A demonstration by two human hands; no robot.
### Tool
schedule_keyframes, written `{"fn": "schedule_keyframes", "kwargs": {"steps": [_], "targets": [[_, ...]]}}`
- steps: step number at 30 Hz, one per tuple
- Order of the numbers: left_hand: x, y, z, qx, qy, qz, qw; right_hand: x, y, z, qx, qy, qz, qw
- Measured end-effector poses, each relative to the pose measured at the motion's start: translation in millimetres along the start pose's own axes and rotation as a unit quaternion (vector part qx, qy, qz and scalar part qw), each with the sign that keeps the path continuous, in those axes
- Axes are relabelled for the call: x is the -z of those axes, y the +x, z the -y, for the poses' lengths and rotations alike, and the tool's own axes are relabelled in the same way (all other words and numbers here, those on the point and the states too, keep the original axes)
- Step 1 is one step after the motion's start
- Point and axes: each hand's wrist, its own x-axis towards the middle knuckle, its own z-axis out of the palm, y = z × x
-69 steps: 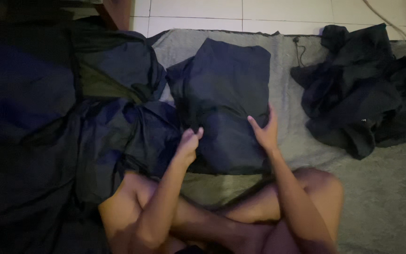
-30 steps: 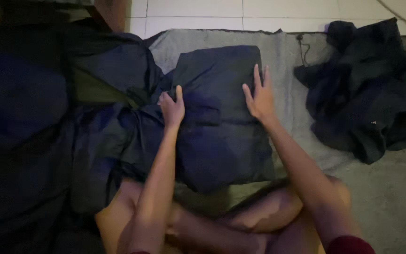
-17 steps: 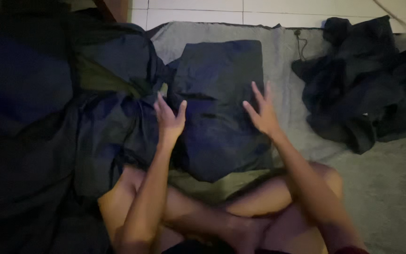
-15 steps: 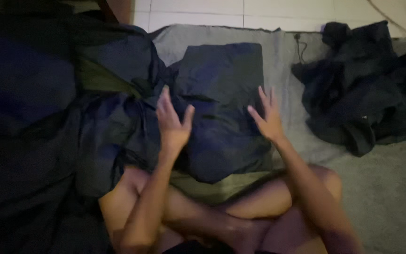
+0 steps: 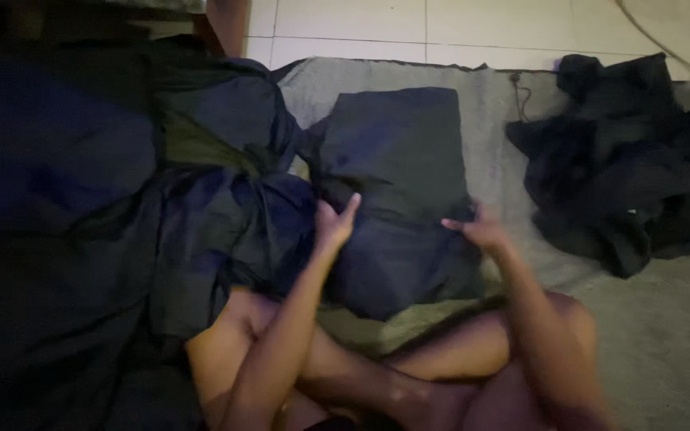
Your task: The person folds a black fabric item on the floor, rolls it tightly, and secures it with a drawstring toggle.
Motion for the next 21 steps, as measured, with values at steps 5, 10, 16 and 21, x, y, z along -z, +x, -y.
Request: {"fn": "schedule_keyframes", "kwargs": {"steps": [5,10,16,21], "targets": [[-81.3,-84.8,20.2,-0.084,-0.144,0.251,0.954,43.8,71.6,85.3,0.092,-0.349,-0.083,0.929],[-66.7,-86.5,9.7,-0.097,0.11,0.628,0.764,14.5,108.5,182.5,0.263,-0.516,-0.026,0.815],[65.6,-33.7,-32.9,-0.197,-0.328,0.583,0.716,-56.4,82.7,186.1,0.574,-0.447,-0.131,0.673],[89.9,21.2,-29.8,-0.376,-0.066,-0.084,0.921,-60.3,-13.4,107.7,0.475,-0.113,-0.241,0.839]]}}
